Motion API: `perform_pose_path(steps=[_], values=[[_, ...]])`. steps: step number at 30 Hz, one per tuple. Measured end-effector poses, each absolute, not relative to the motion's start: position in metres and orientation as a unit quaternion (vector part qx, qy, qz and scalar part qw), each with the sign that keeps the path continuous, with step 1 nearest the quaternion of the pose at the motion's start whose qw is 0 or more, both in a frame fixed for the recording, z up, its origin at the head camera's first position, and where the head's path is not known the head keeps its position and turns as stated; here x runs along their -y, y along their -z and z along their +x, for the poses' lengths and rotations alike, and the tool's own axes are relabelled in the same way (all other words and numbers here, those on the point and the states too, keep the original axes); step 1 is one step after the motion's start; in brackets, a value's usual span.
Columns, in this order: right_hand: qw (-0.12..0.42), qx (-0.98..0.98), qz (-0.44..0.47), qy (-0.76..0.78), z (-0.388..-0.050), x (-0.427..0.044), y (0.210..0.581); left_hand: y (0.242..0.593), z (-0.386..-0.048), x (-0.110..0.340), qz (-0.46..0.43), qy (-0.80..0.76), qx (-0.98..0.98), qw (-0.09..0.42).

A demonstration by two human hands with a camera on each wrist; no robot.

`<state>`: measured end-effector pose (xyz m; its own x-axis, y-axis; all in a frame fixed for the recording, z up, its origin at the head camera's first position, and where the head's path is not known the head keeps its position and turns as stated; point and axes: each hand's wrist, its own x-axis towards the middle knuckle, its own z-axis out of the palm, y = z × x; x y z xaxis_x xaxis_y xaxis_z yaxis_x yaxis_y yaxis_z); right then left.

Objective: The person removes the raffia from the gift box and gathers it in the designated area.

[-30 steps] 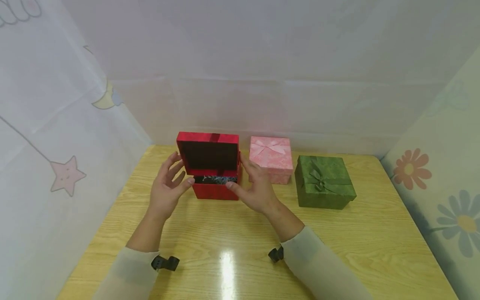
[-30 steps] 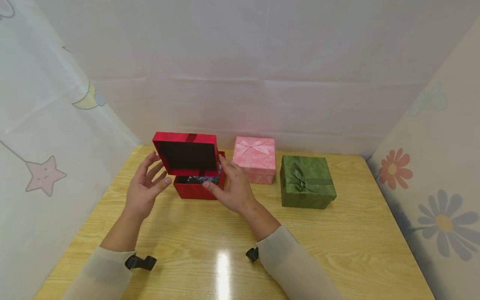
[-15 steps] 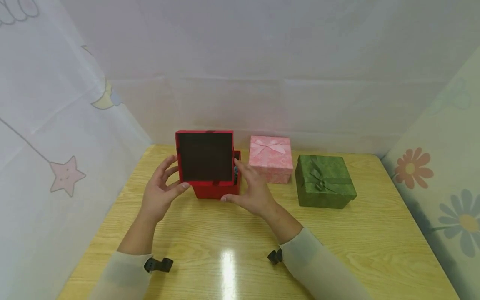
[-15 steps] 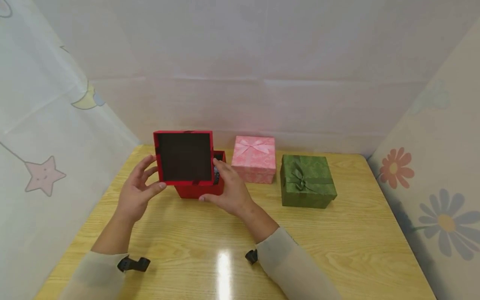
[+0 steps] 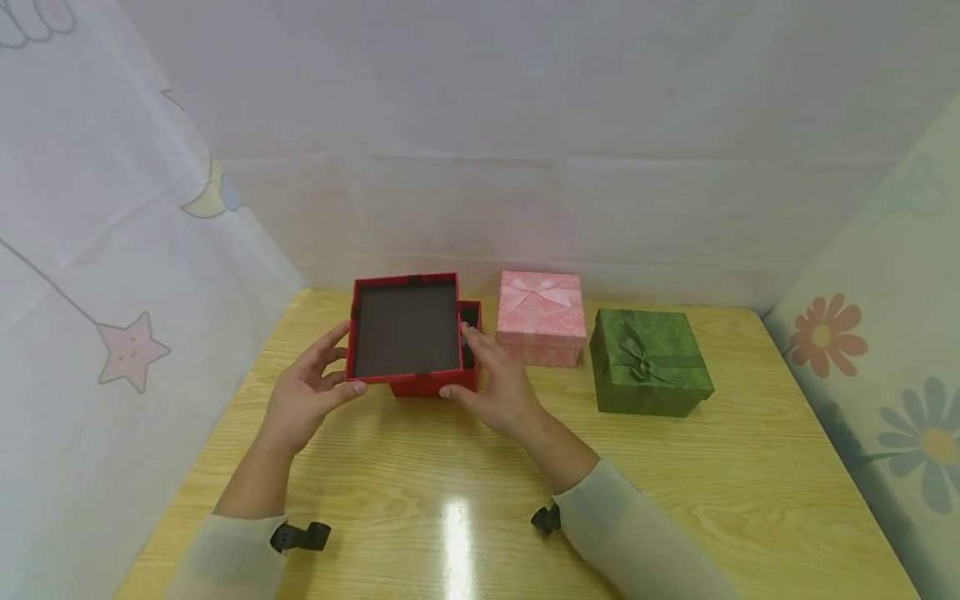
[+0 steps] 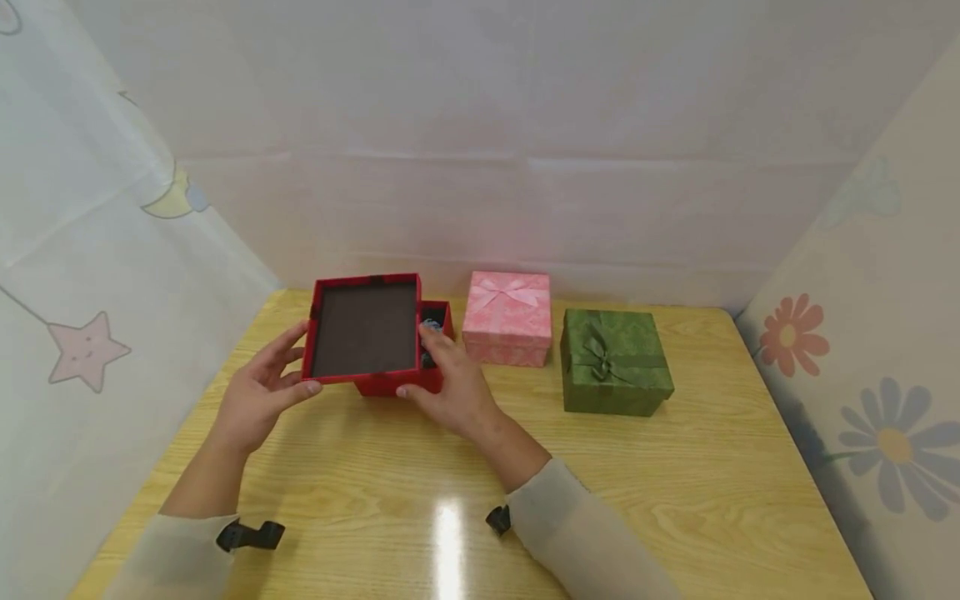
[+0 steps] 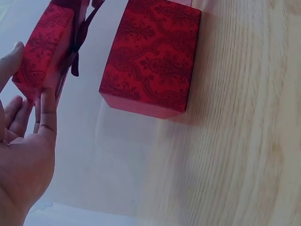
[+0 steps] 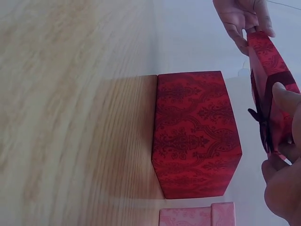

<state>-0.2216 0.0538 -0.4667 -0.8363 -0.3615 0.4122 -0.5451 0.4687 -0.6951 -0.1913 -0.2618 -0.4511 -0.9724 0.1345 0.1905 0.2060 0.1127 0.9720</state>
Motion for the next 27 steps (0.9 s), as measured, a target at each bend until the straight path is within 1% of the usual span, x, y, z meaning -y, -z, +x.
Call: perform_pose_path(steps=[8, 12, 17, 24, 27], values=[[0.129, 0.839, 0.294, -0.439, -0.218, -0.045, 0.471, 0.455, -0.185, 0.270, -0.101, 0.652, 0.751, 0.024], [0.125, 0.837, 0.296, -0.442, -0.215, -0.039, 0.472, 0.456, -0.181, 0.275, -0.079, 0.647, 0.758, 0.030], [0.110, 0.834, 0.291, -0.457, -0.210, -0.033, 0.474, 0.457, -0.175, 0.279, -0.074, 0.643, 0.762, 0.032], [0.128, 0.825, 0.307, -0.458, -0.206, -0.025, 0.479, 0.460, -0.167, 0.287, -0.076, 0.652, 0.753, 0.027], [0.125, 0.824, 0.315, -0.455, -0.203, -0.021, 0.481, 0.462, -0.163, 0.292, -0.078, 0.660, 0.747, 0.027]])
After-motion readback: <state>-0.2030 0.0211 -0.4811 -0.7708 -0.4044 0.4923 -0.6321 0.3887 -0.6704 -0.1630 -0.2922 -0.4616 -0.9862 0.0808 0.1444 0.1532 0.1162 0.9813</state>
